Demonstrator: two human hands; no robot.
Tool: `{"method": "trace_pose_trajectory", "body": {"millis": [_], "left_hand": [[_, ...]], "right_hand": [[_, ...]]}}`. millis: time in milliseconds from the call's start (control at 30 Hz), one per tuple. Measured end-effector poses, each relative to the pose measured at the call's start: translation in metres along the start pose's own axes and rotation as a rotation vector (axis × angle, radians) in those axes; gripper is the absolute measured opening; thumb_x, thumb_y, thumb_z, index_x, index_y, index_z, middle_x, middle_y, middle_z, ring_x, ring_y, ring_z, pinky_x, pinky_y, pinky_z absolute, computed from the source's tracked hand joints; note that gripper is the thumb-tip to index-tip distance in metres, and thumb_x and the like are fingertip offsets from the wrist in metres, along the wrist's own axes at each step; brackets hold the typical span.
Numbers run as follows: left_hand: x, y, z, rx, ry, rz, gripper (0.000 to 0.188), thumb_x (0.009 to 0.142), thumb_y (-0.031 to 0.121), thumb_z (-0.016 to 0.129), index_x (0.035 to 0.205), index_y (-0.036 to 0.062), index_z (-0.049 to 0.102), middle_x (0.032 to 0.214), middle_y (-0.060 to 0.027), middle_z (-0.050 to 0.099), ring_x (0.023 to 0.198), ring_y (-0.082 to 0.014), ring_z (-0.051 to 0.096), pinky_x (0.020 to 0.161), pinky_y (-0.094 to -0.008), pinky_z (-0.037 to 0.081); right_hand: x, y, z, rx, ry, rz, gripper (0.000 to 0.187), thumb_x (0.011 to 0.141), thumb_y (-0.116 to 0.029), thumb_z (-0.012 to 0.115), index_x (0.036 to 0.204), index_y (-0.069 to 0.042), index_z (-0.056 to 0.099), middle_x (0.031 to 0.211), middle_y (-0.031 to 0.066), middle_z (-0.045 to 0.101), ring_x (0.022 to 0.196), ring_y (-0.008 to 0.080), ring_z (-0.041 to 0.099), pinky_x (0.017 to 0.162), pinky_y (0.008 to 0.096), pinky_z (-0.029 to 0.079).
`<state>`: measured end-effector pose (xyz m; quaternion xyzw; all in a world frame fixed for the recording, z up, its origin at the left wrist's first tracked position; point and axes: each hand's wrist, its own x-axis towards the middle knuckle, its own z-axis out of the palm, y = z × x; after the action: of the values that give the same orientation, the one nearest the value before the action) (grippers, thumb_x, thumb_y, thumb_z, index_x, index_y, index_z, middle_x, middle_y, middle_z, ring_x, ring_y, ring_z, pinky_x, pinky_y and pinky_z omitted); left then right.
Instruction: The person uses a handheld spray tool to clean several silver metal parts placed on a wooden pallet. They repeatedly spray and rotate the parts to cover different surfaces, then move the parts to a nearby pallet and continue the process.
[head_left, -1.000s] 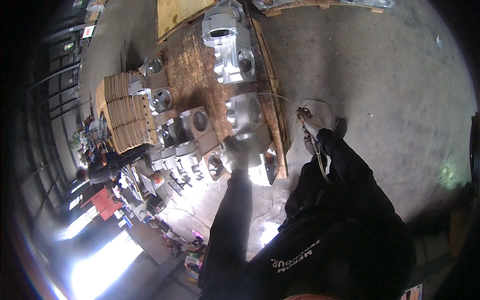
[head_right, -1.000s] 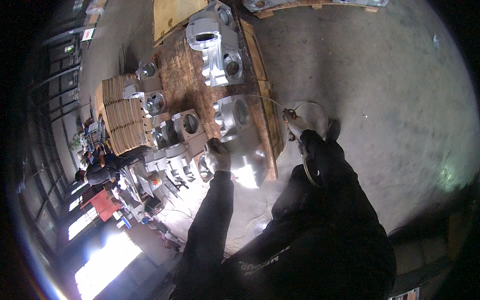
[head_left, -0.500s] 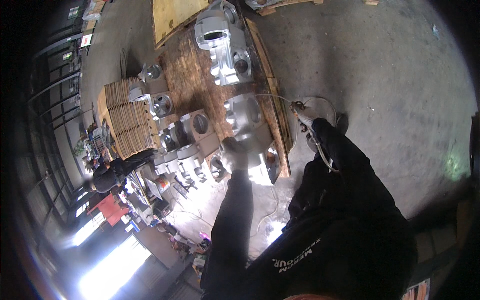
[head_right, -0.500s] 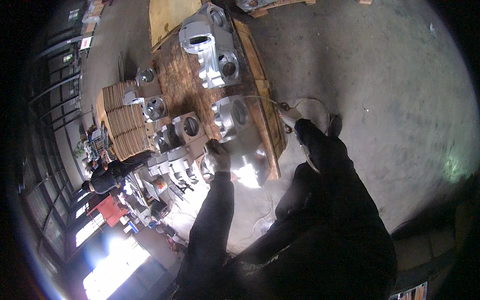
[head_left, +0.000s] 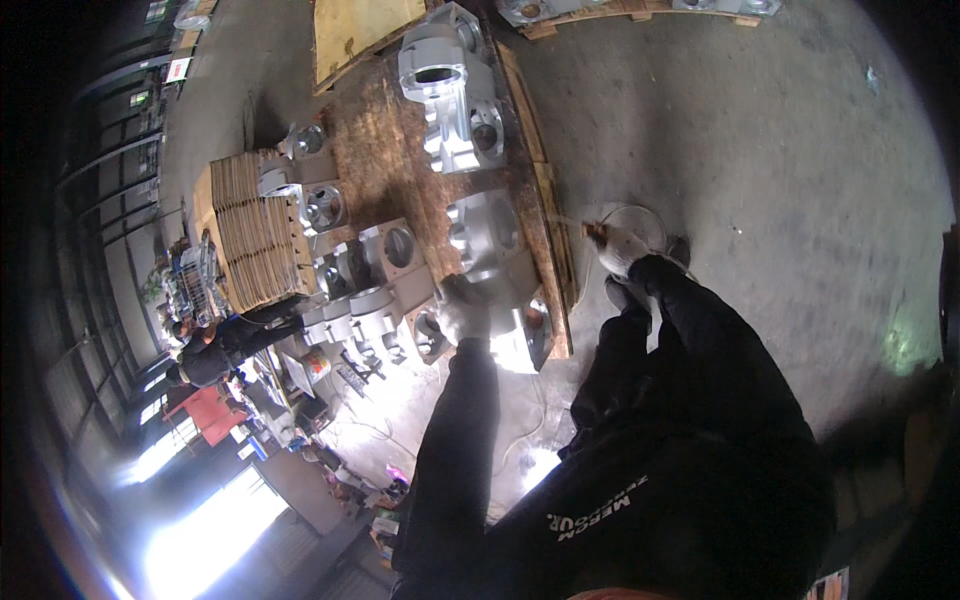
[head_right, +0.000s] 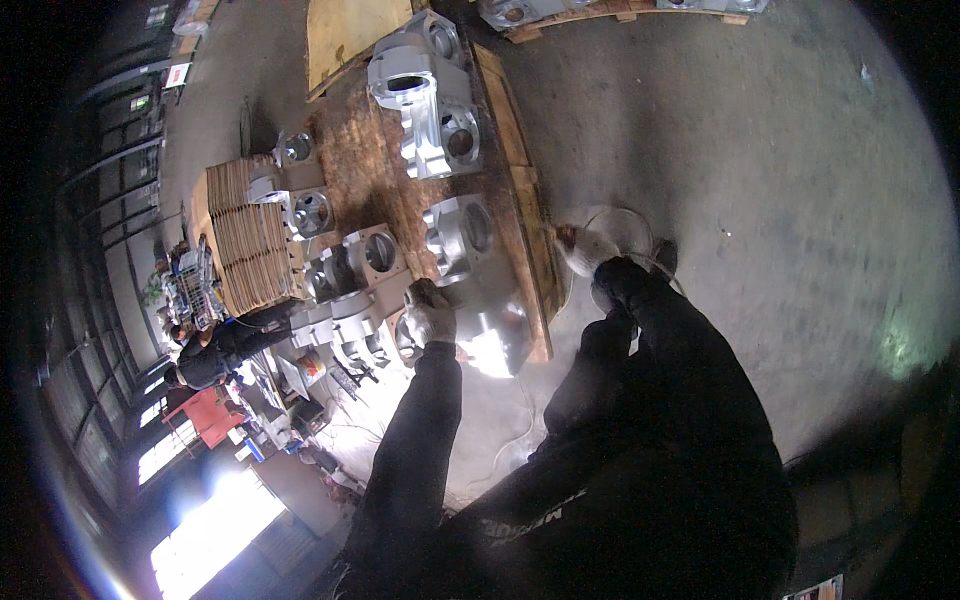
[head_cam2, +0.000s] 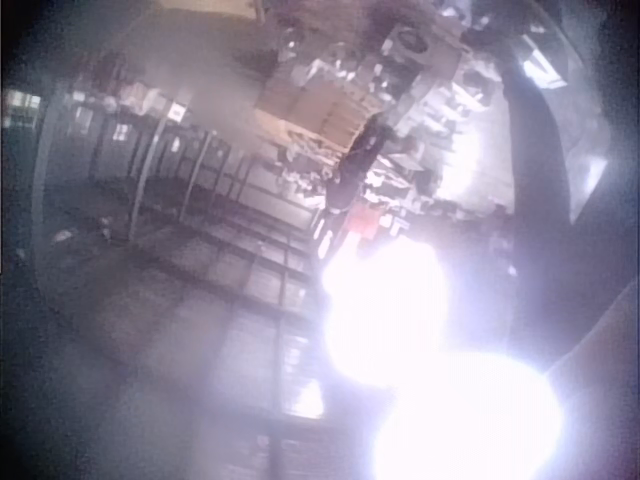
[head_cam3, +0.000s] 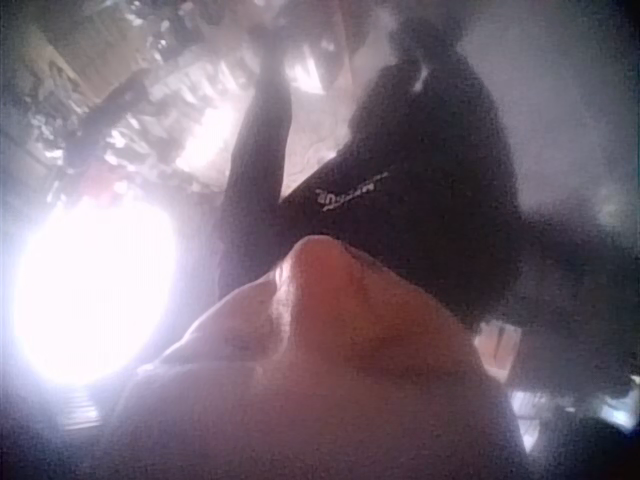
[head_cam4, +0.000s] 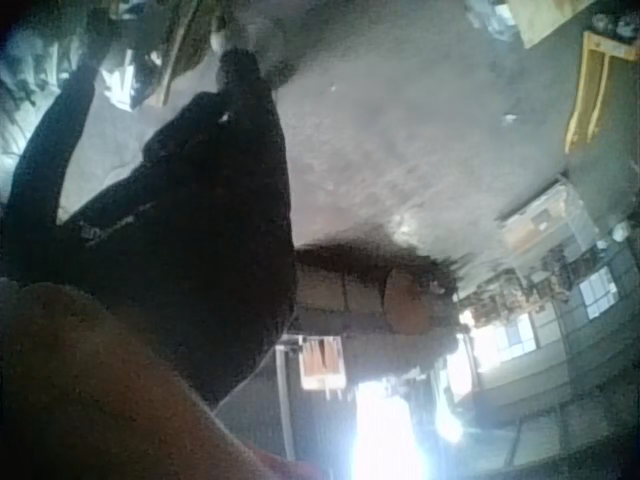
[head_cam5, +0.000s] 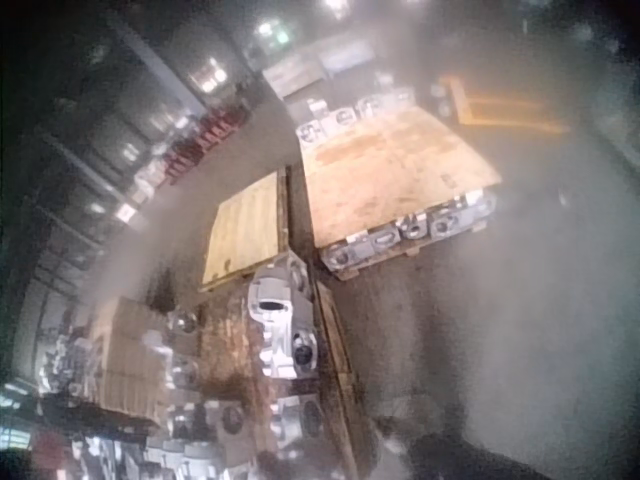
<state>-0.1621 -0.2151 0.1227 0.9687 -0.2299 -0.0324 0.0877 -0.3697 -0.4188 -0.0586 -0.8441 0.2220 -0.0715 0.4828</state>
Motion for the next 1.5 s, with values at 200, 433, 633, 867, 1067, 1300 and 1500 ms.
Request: {"method": "trace_pose_trajectory", "body": {"millis": [200, 433, 633, 867, 1067, 1300, 1500], "left_hand": [[-0.003, -0.005, -0.007, 0.022, 0.01, -0.025, 0.033, 0.095, 0.037, 0.048, 0.109, 0.0091, 0.059, 0.104, -0.02, 0.063, 0.091, -0.042, 0.063, 0.079, -0.0506, 0.049], [-0.002, 0.011, -0.017, -0.042, -0.067, -0.164, 0.035, 0.096, 0.037, 0.045, 0.114, 0.0099, 0.057, 0.105, -0.0221, 0.064, 0.091, -0.0437, 0.063, 0.079, -0.0525, 0.05], [-0.008, 0.009, -0.028, -0.239, 0.173, -0.132, 0.03, 0.095, 0.031, 0.05, 0.109, 0.0044, 0.058, 0.103, -0.0228, 0.065, 0.094, -0.0413, 0.062, 0.078, -0.0478, 0.051], [-0.063, -0.003, -0.033, -0.765, 0.556, -0.717, 0.034, 0.095, 0.021, 0.054, 0.124, 0.002, 0.054, 0.116, -0.0208, 0.061, 0.11, -0.0344, 0.058, 0.099, -0.0413, 0.043], [-0.178, -0.037, 0.073, -0.916, 0.541, -0.882, 0.025, 0.098, 0.021, 0.052, 0.111, -0.0005, 0.054, 0.099, -0.0149, 0.057, 0.084, -0.0238, 0.058, 0.076, -0.0382, 0.049], [-0.17, 0.002, 0.079, -0.7, 0.395, -0.465, 0.024, 0.094, 0.009, 0.05, 0.117, 0.0029, 0.051, 0.093, -0.0096, 0.059, 0.088, -0.0202, 0.058, 0.077, -0.0303, 0.05], [-0.17, 0.002, 0.181, -1.092, 0.284, -0.682, 0.018, 0.092, 0.01, 0.051, 0.109, 0.0041, 0.056, 0.096, -0.0125, 0.057, 0.087, -0.0262, 0.059, 0.075, -0.0355, 0.051]], "right_hand": [[-0.002, -0.016, -0.004, 0.544, -0.082, 0.185, 0.045, 0.098, -0.047, 0.044, 0.118, -0.008, 0.056, 0.087, 0.0117, 0.066, 0.069, 0.0255, 0.065, 0.057, 0.0411, 0.05], [0.003, -0.046, -0.016, 0.686, -0.265, 0.709, 0.052, 0.096, -0.051, 0.049, 0.109, -0.001, 0.057, 0.069, 0.0067, 0.061, 0.05, 0.0149, 0.054, 0.045, 0.0343, 0.046], [-0.025, -0.068, -0.116, 0.499, 0.085, 0.306, 0.028, 0.1, -0.031, 0.053, 0.103, -0.004, 0.059, 0.11, 0.0021, 0.064, 0.094, 0.0086, 0.057, 0.08, 0.0241, 0.045], [0.016, -0.165, -0.136, -0.165, -0.099, -0.007, 0.024, 0.095, -0.021, 0.059, 0.109, -0.002, 0.059, 0.1, 0.0193, 0.067, 0.095, 0.0352, 0.065, 0.077, 0.0381, 0.05], [0.067, -0.211, -0.12, -0.176, -0.096, -0.118, 0.027, 0.095, -0.024, 0.061, 0.108, -0.001, 0.062, 0.099, 0.0203, 0.068, 0.091, 0.037, 0.066, 0.077, 0.0389, 0.05], [0.102, -0.264, -0.174, -0.318, -0.287, -0.172, 0.023, 0.099, -0.017, 0.054, 0.115, -0.001, 0.06, 0.107, 0.0142, 0.068, 0.102, 0.0254, 0.065, 0.087, 0.0336, 0.048], [0.029, -0.396, -0.142, -0.864, -0.601, -0.652, 0.036, 0.091, -0.035, 0.063, 0.112, -0.006, 0.058, 0.066, 0.0124, 0.065, 0.056, 0.0309, 0.065, 0.052, 0.0406, 0.05]]}}
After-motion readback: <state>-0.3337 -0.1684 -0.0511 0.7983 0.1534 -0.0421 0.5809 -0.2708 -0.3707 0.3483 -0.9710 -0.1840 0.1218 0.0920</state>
